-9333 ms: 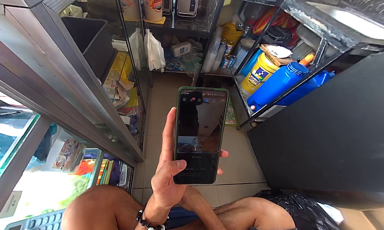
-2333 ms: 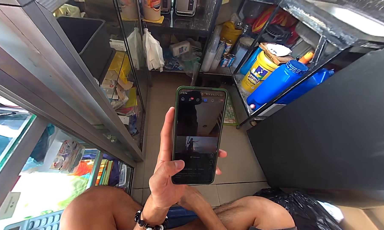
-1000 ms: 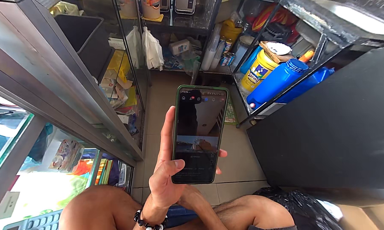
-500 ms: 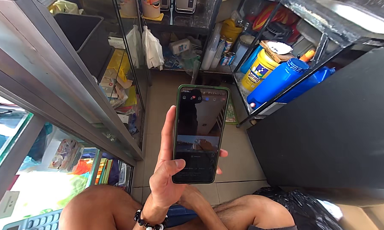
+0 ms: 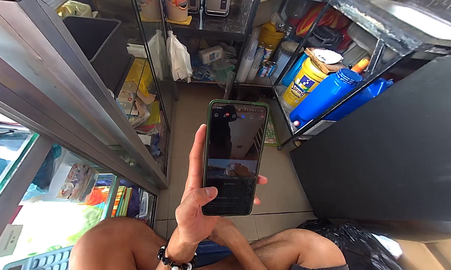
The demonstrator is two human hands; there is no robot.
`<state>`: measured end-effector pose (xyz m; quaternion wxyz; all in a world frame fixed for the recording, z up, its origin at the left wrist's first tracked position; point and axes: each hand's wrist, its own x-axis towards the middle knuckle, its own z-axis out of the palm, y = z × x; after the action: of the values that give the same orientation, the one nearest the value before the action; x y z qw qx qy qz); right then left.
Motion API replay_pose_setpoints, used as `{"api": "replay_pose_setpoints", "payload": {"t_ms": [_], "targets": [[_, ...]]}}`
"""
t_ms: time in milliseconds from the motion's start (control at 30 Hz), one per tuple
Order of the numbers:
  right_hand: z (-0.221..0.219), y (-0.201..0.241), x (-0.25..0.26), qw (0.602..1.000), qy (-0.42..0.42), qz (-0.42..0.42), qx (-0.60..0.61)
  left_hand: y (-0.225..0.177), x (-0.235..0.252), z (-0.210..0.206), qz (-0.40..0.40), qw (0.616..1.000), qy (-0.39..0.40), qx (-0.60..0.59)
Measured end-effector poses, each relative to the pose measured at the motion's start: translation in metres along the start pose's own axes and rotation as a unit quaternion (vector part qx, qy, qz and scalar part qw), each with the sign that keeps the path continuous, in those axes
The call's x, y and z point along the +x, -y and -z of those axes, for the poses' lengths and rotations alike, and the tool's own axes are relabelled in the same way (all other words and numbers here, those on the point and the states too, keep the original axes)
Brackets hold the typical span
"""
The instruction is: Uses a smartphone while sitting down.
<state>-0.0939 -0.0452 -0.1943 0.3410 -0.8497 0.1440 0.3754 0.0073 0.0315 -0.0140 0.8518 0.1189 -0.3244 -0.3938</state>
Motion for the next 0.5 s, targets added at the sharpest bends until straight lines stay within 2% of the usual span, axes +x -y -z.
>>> {"api": "replay_pose_setpoints", "payload": {"t_ms": [500], "targets": [[0.0,0.0001,-0.0003,1.0,-0.002,0.001,0.004,0.0001,-0.0001,0.0003,-0.001,1.0,-0.003,0.003]]}}
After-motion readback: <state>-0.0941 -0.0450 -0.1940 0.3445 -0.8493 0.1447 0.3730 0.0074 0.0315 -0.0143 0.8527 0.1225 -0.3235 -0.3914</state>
